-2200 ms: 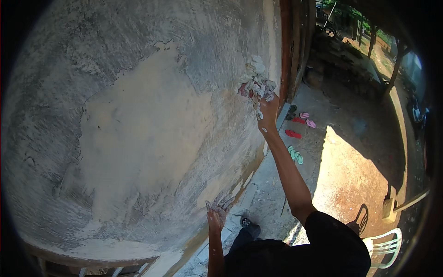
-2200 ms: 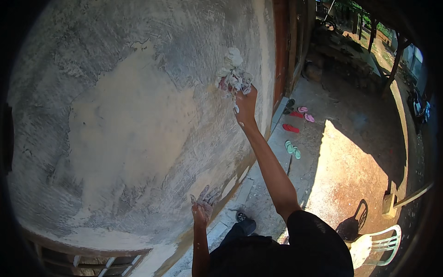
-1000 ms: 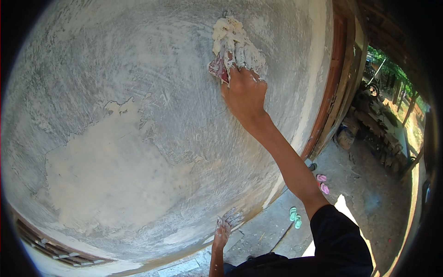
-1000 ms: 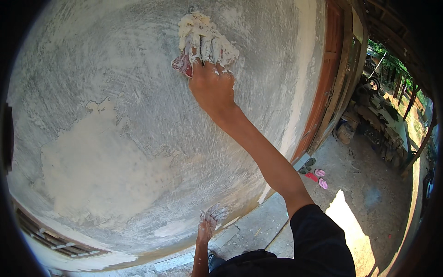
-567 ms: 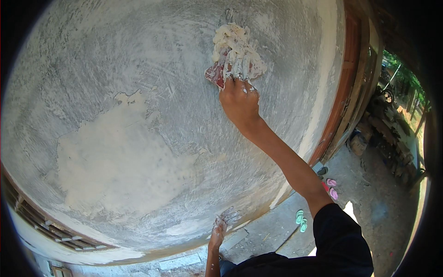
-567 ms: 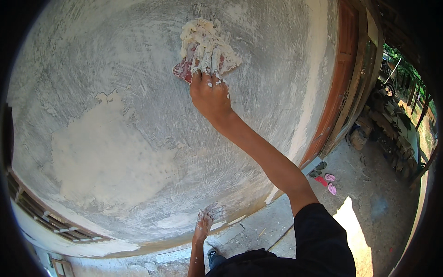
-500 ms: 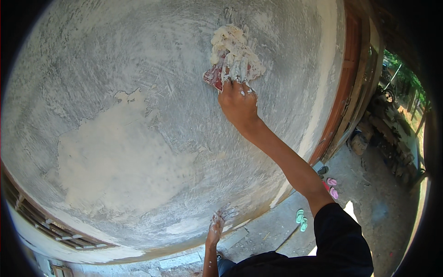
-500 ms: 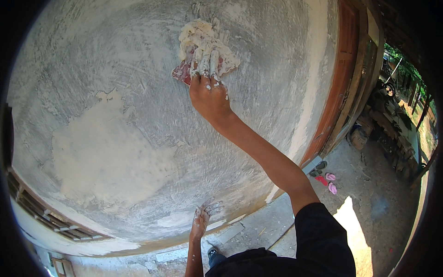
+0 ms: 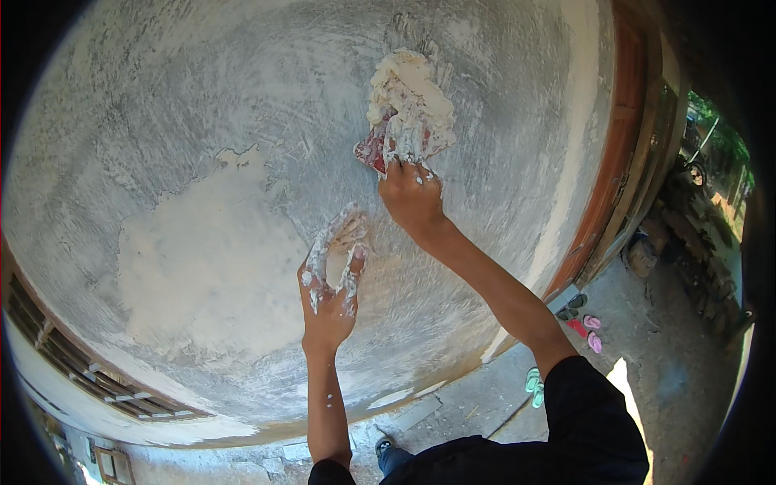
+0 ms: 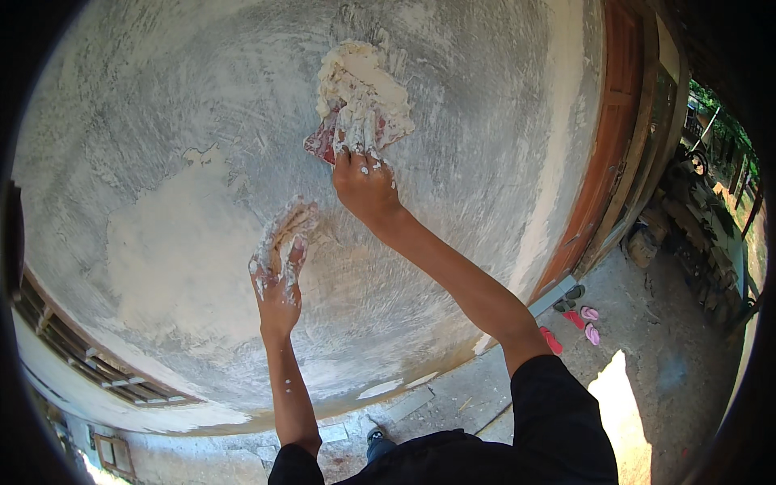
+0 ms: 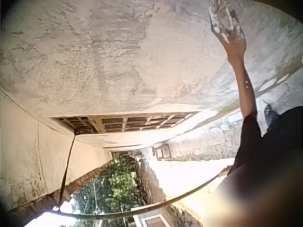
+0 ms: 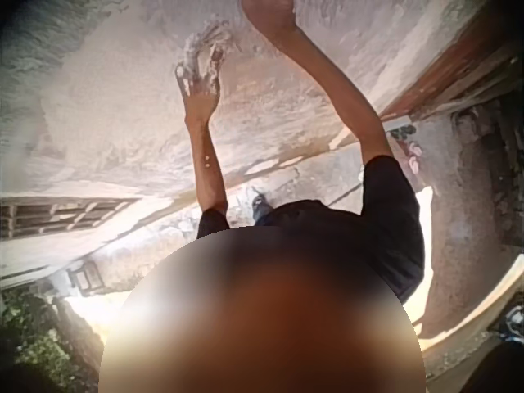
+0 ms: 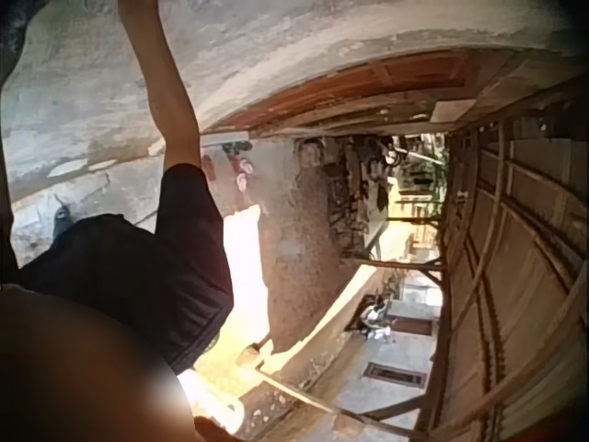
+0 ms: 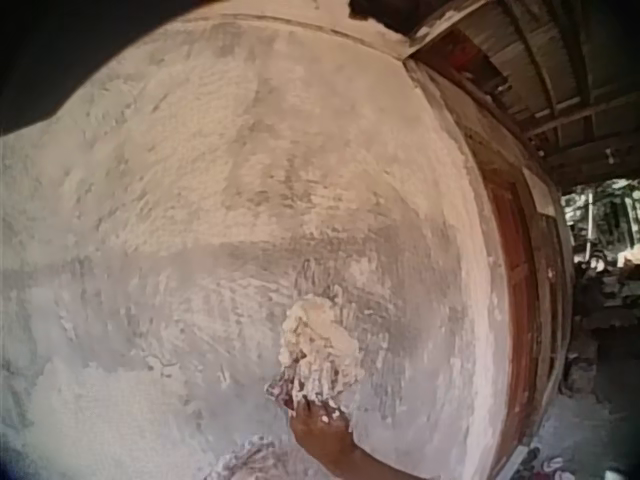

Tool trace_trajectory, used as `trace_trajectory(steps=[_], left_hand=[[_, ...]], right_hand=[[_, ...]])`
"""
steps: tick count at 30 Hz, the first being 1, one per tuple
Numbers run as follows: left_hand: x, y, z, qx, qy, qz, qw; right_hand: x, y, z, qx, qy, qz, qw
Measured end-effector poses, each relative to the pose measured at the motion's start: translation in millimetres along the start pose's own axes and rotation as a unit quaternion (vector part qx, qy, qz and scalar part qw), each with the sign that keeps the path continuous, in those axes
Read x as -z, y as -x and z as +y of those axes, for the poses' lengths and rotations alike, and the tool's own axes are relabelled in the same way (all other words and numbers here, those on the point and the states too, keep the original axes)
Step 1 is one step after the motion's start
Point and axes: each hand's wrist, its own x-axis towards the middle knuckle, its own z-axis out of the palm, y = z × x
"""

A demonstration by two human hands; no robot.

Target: The person applies plaster to an exterior wall using a putty knife, scooping the plaster from a plaster tray.

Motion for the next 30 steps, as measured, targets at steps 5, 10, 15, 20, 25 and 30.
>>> trace_trajectory(steps=[5,10,15,20,25,30], left_hand=[[7,-81,5,-0.005,0.147,0.14,0.979],[6,-95,15,0.019,0.189,0.119,0.974],[-7,-71,21,0.031,0.176,0.174,0.968],[-33,-24,29,0.09,0.206,0.115,0.968],[-22,78,46,0.245,0.15,0.058,0.956],[-23,87,60,0.337,0.257,0.024,0.905]], right_hand=[[-5,18,-5,0.045,-0.033,-0.043,0.998],[17,17,2,0.035,-0.052,-0.057,0.996],[29,45,-2,0.11,-0.065,-0.037,0.991],[47,129,-16,0.168,-0.159,-0.082,0.97],[131,206,-29,-0.084,-0.44,-0.446,0.775],[97,122,34,-0.551,-0.71,-0.085,0.431]])
